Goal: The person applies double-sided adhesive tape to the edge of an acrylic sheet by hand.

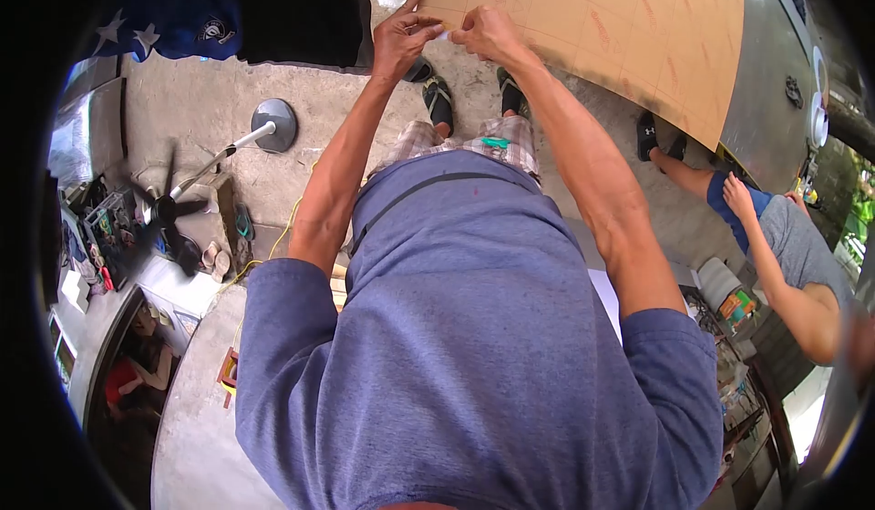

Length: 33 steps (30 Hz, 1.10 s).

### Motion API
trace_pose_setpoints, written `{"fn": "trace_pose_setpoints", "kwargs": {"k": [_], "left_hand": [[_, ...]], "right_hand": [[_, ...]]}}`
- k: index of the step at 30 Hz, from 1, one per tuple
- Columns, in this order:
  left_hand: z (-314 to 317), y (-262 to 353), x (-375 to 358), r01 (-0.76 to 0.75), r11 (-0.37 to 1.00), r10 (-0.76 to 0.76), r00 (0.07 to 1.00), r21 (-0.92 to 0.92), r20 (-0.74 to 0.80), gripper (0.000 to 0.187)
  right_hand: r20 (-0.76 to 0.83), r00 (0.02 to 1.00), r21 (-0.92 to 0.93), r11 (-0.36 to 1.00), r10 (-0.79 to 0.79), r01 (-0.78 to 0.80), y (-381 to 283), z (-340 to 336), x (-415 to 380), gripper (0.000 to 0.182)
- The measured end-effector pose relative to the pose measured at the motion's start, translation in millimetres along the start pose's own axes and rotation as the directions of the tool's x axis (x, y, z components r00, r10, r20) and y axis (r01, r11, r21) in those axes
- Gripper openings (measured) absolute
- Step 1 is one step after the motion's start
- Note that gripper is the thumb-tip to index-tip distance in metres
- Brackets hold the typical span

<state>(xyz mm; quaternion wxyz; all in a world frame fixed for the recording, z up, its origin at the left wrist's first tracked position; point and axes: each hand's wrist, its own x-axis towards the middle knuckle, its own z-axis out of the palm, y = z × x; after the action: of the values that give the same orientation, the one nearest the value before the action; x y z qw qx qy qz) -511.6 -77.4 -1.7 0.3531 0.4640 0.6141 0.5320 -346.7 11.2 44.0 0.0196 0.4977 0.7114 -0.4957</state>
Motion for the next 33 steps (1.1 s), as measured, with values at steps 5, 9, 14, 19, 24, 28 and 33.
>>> {"fn": "trace_pose_setpoints", "kwargs": {"k": [5, 9, 14, 19, 24, 28, 33], "left_hand": [[3.0, -8.7, 3.7, 0.072, 0.996, -0.072, 0.997, -0.054, 0.001, 0.022], [1.5, -6.6, 3.4, 0.084, 0.994, -0.084, 0.996, -0.063, 0.002, 0.021], [-2.1, -3.0, 0.9, 0.128, 0.98, -0.125, 0.992, -0.153, 0.03, 0.018], [-1.2, 13.7, -0.4, 0.105, 0.981, -0.104, 0.994, -0.164, 0.013, 0.035], [5.8, 20.4, -0.9, 0.214, 0.963, -0.223, 0.974, -0.163, -0.04, 0.067], [9.7, 24.4, -7.8, 0.222, 0.925, -0.275, 0.951, -0.308, -0.14, 0.078], [47.1, -28.8, -65.4, 0.352, 0.601, -0.569, 0.819, -0.718, -0.075, 0.051]], "right_hand": [[-0.008, 1.0, -0.024, 1.0, 0.005, -0.005, 1.1, 0.4, 1.6, 0.028], [-0.04, 0.999, 0.02, 1.0, 0.009, -0.008, -2.8, -2.0, -6.8, 0.026], [0.02, 0.99, 0.12, 0.984, -0.137, 0.134, 14.7, -0.9, -18.3, 0.025], [-0.259, 0.957, 0.03, 0.989, -0.13, 0.142, 57.9, -48.9, -105.9, 0.026], [-0.633, 0.773, -0.104, 0.984, 0.045, -0.142, 186.8, -142.7, -202.0, 0.022], [-0.792, 0.555, -0.051, 0.878, 0.255, -0.477, 345.7, -214.6, -256.8, 0.024], [-0.855, 0.445, -0.081, 0.779, 0.266, -0.621, 431.7, -261.7, -271.8, 0.039]]}}
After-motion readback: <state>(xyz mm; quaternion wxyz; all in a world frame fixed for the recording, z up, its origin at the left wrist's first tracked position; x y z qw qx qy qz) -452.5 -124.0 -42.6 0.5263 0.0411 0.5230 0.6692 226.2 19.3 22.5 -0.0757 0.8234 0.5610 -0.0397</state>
